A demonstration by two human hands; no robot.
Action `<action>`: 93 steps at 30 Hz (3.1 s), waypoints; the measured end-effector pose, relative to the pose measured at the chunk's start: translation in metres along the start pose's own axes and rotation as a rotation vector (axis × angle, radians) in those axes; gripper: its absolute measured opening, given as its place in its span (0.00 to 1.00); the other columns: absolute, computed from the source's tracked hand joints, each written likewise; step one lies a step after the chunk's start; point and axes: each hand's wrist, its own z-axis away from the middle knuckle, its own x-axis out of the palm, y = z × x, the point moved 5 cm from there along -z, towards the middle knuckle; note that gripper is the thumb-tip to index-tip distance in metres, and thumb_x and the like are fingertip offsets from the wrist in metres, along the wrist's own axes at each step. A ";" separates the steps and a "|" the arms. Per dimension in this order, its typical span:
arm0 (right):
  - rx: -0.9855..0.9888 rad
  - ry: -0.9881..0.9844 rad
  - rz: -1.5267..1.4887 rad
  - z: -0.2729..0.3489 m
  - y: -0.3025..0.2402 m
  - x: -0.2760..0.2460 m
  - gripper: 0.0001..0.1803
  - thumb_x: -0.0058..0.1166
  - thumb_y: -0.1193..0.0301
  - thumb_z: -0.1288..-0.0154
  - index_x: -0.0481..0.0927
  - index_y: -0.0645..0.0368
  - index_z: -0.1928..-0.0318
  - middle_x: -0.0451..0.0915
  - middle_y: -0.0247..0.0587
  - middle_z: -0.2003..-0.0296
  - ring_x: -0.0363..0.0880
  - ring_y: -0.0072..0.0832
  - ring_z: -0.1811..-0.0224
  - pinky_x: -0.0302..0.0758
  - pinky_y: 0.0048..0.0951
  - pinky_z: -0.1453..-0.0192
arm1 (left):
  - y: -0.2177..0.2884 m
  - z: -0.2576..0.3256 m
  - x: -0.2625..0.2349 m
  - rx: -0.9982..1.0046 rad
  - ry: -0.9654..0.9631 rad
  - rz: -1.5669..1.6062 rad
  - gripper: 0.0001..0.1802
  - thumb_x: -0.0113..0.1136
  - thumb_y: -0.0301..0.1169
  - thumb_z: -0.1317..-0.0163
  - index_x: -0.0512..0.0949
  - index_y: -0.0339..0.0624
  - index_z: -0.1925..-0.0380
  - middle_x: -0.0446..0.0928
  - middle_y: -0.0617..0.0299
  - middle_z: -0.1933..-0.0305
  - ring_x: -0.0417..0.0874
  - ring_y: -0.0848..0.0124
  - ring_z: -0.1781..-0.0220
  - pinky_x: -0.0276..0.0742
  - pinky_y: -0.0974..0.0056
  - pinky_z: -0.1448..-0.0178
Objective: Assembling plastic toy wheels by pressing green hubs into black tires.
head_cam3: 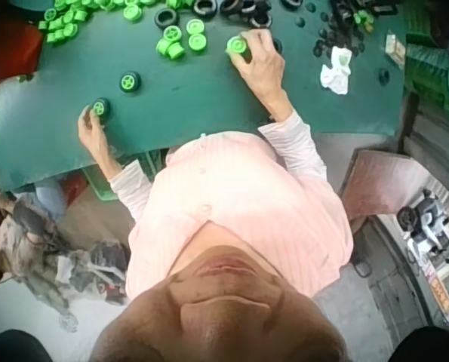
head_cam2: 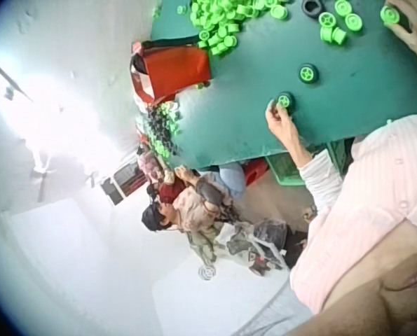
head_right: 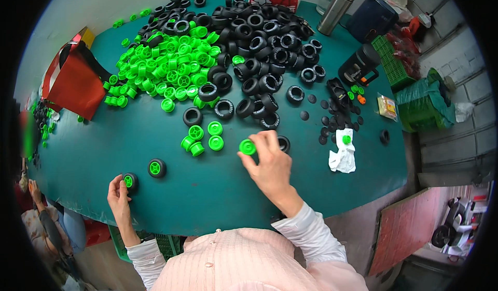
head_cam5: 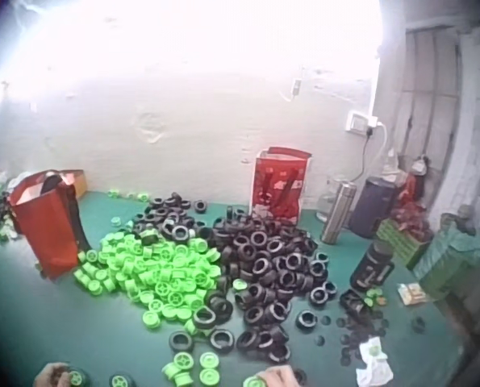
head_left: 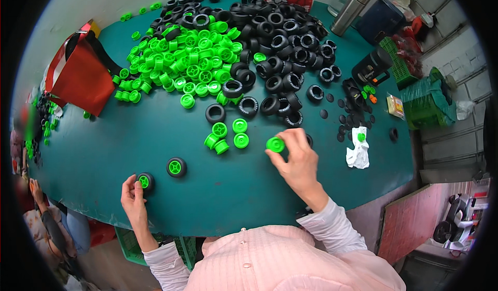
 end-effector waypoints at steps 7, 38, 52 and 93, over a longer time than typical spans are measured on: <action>0.087 -0.132 0.057 0.018 0.027 -0.031 0.19 0.72 0.64 0.47 0.79 0.57 0.58 0.79 0.36 0.59 0.83 0.38 0.66 0.78 0.37 0.64 | 0.049 0.016 -0.008 0.272 0.393 -0.286 0.19 0.61 0.39 0.27 0.79 0.38 0.44 0.79 0.63 0.52 0.77 0.77 0.62 0.75 0.72 0.63; -0.066 -0.264 -0.312 0.012 -0.040 0.027 0.16 0.67 0.73 0.41 0.80 0.57 0.52 0.81 0.36 0.60 0.82 0.35 0.73 0.76 0.34 0.70 | 0.135 0.087 0.129 0.404 -0.466 0.184 0.22 0.72 0.19 0.47 0.77 0.36 0.51 0.76 0.54 0.47 0.83 0.67 0.53 0.82 0.65 0.53; -0.025 0.150 0.272 -0.026 0.063 -0.029 0.08 0.61 0.74 0.37 0.78 0.57 0.57 0.78 0.42 0.59 0.82 0.45 0.63 0.79 0.42 0.62 | 0.105 0.084 0.116 0.320 -0.422 -0.013 0.17 0.71 0.19 0.49 0.79 0.35 0.59 0.77 0.55 0.49 0.81 0.68 0.58 0.79 0.67 0.60; -0.196 -0.400 0.020 0.025 -0.040 0.035 0.25 0.72 0.68 0.46 0.76 0.55 0.48 0.75 0.39 0.58 0.83 0.41 0.67 0.78 0.40 0.66 | 0.091 0.098 0.092 0.571 -0.111 -0.281 0.45 0.80 0.24 0.59 0.69 0.39 0.37 0.77 0.53 0.48 0.77 0.62 0.65 0.78 0.61 0.61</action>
